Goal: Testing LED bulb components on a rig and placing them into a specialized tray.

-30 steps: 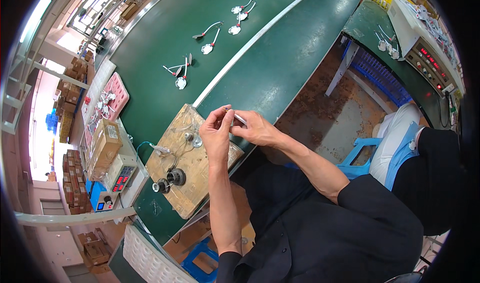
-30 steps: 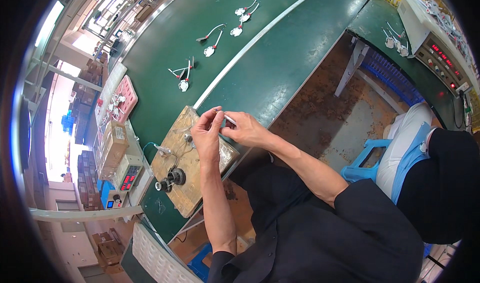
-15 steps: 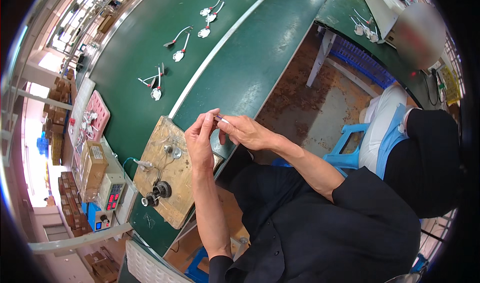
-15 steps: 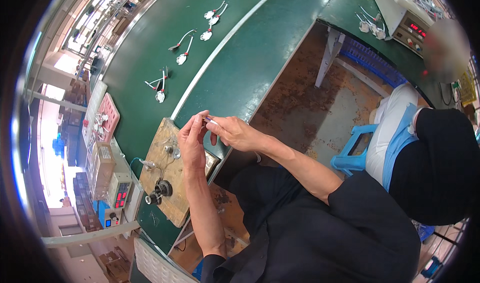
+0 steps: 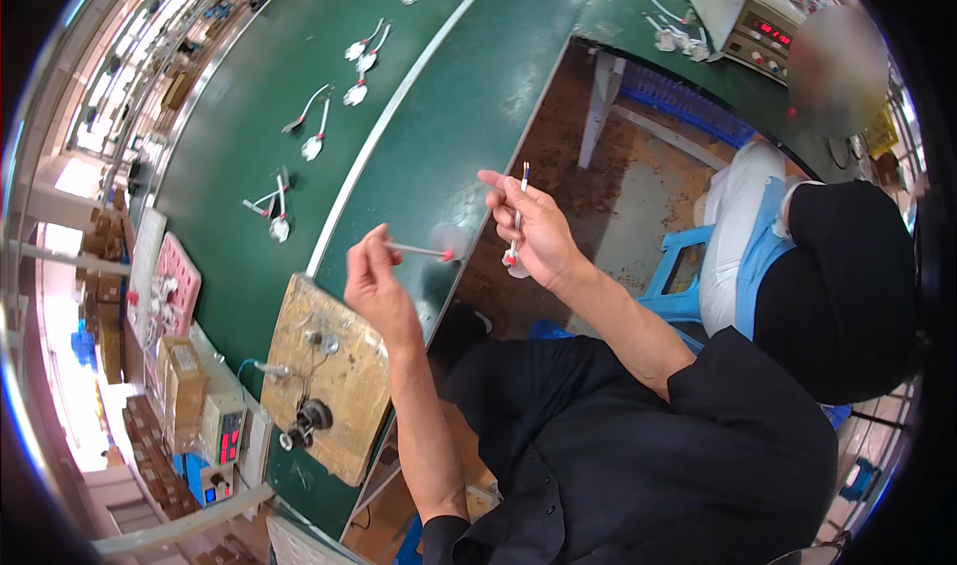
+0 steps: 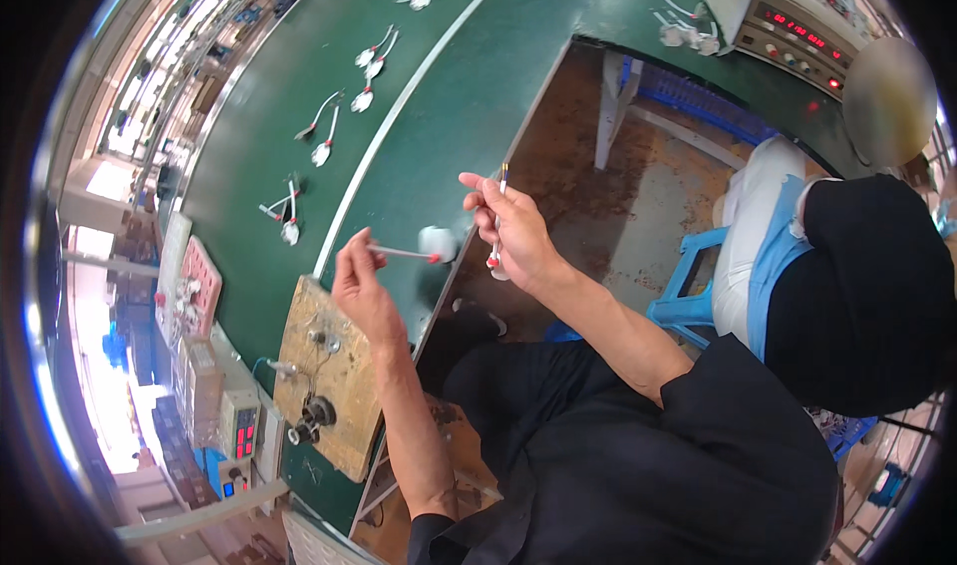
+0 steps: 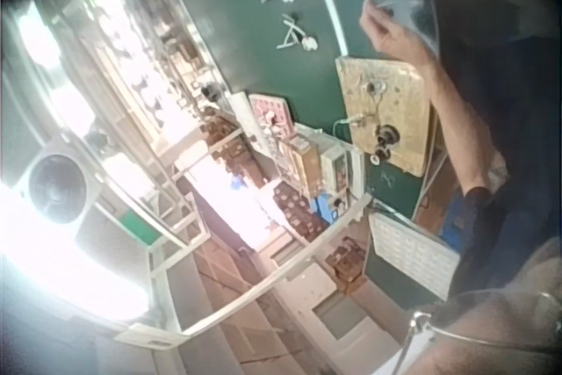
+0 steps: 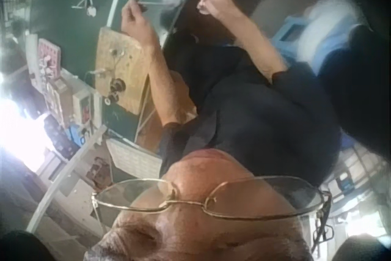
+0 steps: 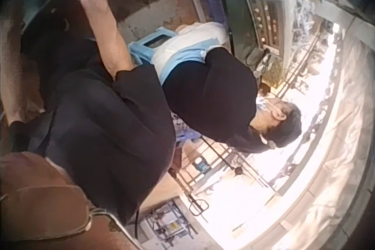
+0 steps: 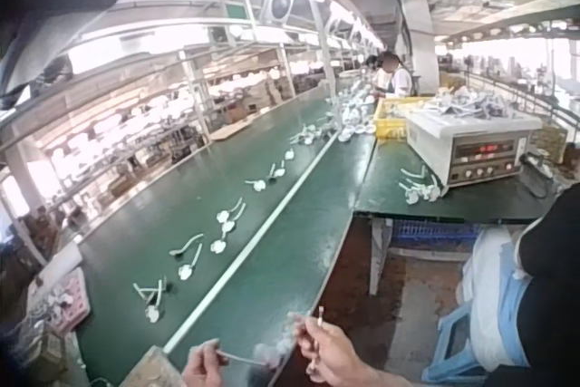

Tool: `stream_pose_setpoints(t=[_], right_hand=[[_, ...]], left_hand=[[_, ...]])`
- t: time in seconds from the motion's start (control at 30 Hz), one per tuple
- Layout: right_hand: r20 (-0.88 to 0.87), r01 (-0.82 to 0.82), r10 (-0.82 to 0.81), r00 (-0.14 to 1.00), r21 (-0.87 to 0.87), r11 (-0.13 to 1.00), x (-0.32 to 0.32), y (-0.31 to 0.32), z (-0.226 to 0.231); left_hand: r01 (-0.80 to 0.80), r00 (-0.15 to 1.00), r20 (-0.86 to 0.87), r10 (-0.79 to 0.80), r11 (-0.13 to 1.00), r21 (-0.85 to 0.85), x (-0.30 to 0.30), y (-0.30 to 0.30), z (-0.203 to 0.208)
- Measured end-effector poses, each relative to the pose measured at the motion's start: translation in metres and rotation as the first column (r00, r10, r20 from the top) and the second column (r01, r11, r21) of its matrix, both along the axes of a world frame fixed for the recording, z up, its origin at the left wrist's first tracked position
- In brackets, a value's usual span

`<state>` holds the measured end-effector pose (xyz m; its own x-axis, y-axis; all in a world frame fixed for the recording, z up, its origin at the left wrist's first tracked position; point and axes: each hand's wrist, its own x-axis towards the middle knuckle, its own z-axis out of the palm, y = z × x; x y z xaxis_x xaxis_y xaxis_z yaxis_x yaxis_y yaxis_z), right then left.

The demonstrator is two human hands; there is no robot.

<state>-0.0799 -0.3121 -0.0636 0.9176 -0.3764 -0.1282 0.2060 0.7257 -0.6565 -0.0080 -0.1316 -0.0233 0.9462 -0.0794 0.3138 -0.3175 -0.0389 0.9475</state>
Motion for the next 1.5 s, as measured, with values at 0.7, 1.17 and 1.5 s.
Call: stream_pose_setpoints(t=[0.7, 1.17, 1.5], right_hand=[[-0.073, -0.038, -0.055, 0.996, -0.876, 0.481, -0.037, -0.007, 0.024], [-0.192, -0.223, 0.127, 0.973, -0.663, 0.715, -0.019, 0.032, 0.016], [-0.056, -0.284, 0.279, 0.959, -0.199, 0.938, 0.013, 0.043, 0.014]], left_hand=[[0.313, 0.941, -0.156, -0.3, 0.948, 0.062, -0.029, -0.049, 0.002], [0.082, 0.99, -0.127, -0.066, 0.989, 0.123, -0.043, -0.017, -0.028], [0.343, 0.844, -0.304, -0.442, 0.88, -0.329, -0.068, 0.05, -0.042]])
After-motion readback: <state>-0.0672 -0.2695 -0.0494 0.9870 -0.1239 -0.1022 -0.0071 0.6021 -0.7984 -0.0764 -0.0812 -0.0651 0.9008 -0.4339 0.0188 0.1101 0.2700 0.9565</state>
